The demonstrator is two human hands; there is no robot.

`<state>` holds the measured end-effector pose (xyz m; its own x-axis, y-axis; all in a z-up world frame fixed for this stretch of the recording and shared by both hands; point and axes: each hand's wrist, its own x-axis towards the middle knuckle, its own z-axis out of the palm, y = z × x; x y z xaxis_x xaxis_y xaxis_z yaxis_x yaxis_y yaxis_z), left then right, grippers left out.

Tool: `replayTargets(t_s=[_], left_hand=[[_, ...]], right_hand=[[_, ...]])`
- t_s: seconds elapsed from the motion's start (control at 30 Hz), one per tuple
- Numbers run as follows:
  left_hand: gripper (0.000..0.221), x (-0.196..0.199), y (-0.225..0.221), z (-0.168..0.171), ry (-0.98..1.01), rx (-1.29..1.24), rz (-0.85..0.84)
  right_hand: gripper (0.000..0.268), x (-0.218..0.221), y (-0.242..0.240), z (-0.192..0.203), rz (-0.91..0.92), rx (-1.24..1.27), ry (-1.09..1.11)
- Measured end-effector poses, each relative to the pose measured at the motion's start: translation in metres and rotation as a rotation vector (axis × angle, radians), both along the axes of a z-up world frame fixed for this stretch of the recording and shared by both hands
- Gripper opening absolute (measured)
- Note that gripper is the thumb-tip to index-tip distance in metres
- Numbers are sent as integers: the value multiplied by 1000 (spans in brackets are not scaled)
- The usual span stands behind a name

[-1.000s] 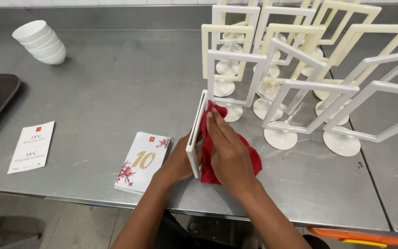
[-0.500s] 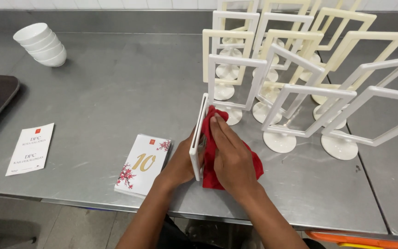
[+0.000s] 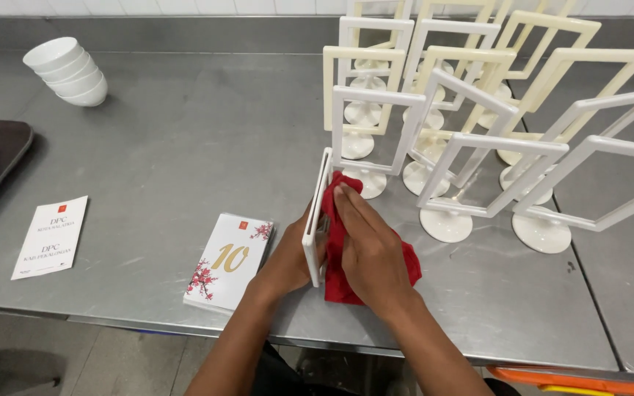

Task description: Cleaning plastic table stands with a cloth and inserting numbered cards into them.

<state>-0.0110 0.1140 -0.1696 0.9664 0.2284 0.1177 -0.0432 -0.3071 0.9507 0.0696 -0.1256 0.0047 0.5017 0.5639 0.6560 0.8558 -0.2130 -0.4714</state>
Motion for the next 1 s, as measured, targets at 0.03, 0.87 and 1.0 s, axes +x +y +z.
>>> replayTargets(t_s=[0.03,0.87,1.0], left_hand=[[69,-2,0,1,0,0,2],[66,-16,-12,-9,-21,-33,12],[66,-22,-10,-12,-21,-40,26]], right_hand=[[43,0,2,3,-15,35,-34],[43,6,-2,-2,0,-46,-33],[43,6,3,-5,10,-30,-50]])
